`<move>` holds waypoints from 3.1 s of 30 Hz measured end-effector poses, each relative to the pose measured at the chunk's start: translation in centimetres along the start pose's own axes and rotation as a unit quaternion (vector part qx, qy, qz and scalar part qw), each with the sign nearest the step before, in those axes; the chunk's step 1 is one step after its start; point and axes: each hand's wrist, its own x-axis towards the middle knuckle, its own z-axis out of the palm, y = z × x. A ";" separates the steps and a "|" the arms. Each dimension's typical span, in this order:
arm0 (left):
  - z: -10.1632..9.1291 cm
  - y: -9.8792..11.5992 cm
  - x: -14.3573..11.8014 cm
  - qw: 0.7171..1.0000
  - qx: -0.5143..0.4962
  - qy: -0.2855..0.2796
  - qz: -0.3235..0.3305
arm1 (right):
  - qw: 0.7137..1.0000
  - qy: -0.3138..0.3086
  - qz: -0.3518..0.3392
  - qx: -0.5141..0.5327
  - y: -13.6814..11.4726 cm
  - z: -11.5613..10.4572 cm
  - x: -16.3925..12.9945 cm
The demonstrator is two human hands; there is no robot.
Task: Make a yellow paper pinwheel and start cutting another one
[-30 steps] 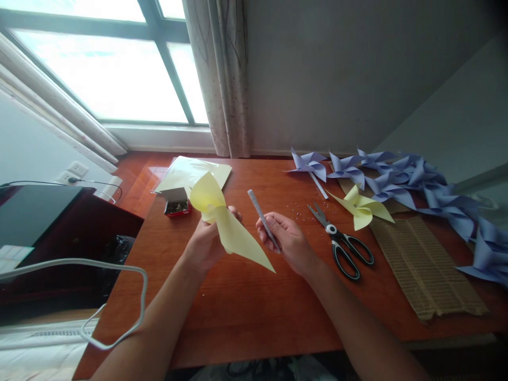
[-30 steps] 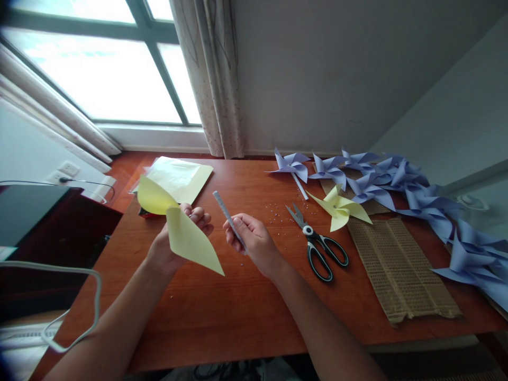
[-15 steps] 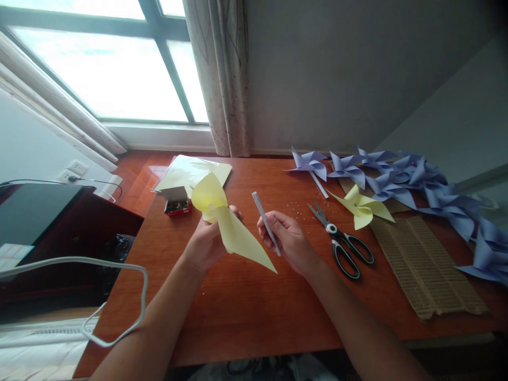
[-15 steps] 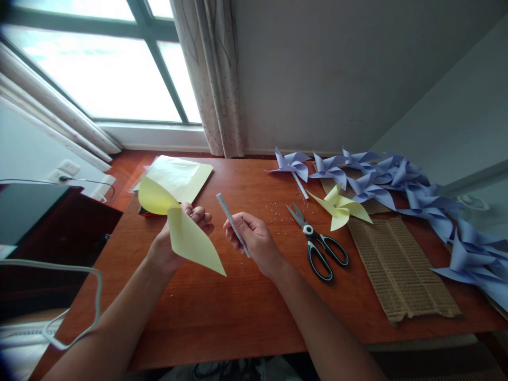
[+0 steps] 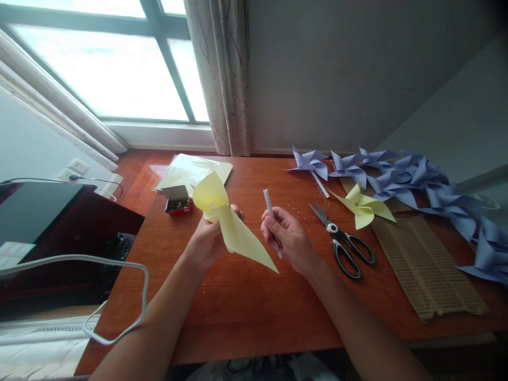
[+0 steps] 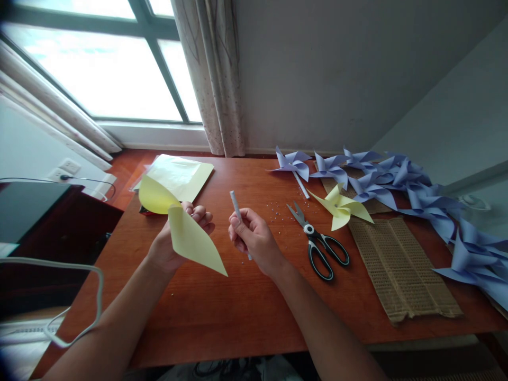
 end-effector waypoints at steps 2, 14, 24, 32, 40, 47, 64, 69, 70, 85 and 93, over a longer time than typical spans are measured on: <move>0.0 0.0 0.0 1.000 -0.001 0.002 0.000 | 1.000 -0.003 -0.003 0.001 0.0 0.0 0.0; 0.2 0.1 0.1 1.000 -0.009 0.007 -0.002 | 1.000 -0.011 0.018 0.003 0.0 -0.2 -0.2; 0.0 0.0 0.0 1.000 -0.012 -0.012 -0.004 | 0.999 -0.011 -0.009 -0.028 0.1 -0.4 -0.3; -0.2 -0.3 0.0 1.000 -0.003 -0.011 0.004 | 1.000 -0.027 -0.004 0.004 0.1 -0.2 -0.2; 0.7 -0.1 -0.1 0.999 0.022 0.009 0.027 | 0.998 -0.043 0.025 -0.024 0.2 0.1 -0.5; 0.4 -0.1 0.1 0.999 0.006 -0.038 0.016 | 0.997 -0.041 0.024 -0.057 -0.2 0.4 -0.8; -0.2 -0.6 0.4 0.989 0.013 -0.147 0.029 | 0.993 -0.085 -0.002 -0.087 -1.0 0.8 -1.5; -0.2 -0.6 0.4 0.989 0.028 -0.144 0.036 | 0.992 -0.099 -0.002 -0.073 -0.8 0.7 -1.7; -0.1 -0.5 0.3 0.989 0.028 -0.141 0.035 | 0.992 -0.100 -0.002 -0.071 -0.7 0.7 -1.7; 0.2 -0.4 0.4 0.991 0.025 -0.127 0.021 | 0.992 -0.119 -0.005 -0.031 -0.8 0.7 -1.8; 0.0 -0.5 0.4 0.991 0.013 -0.128 0.027 | 0.993 -0.113 -0.011 -0.045 -1.1 0.5 -1.8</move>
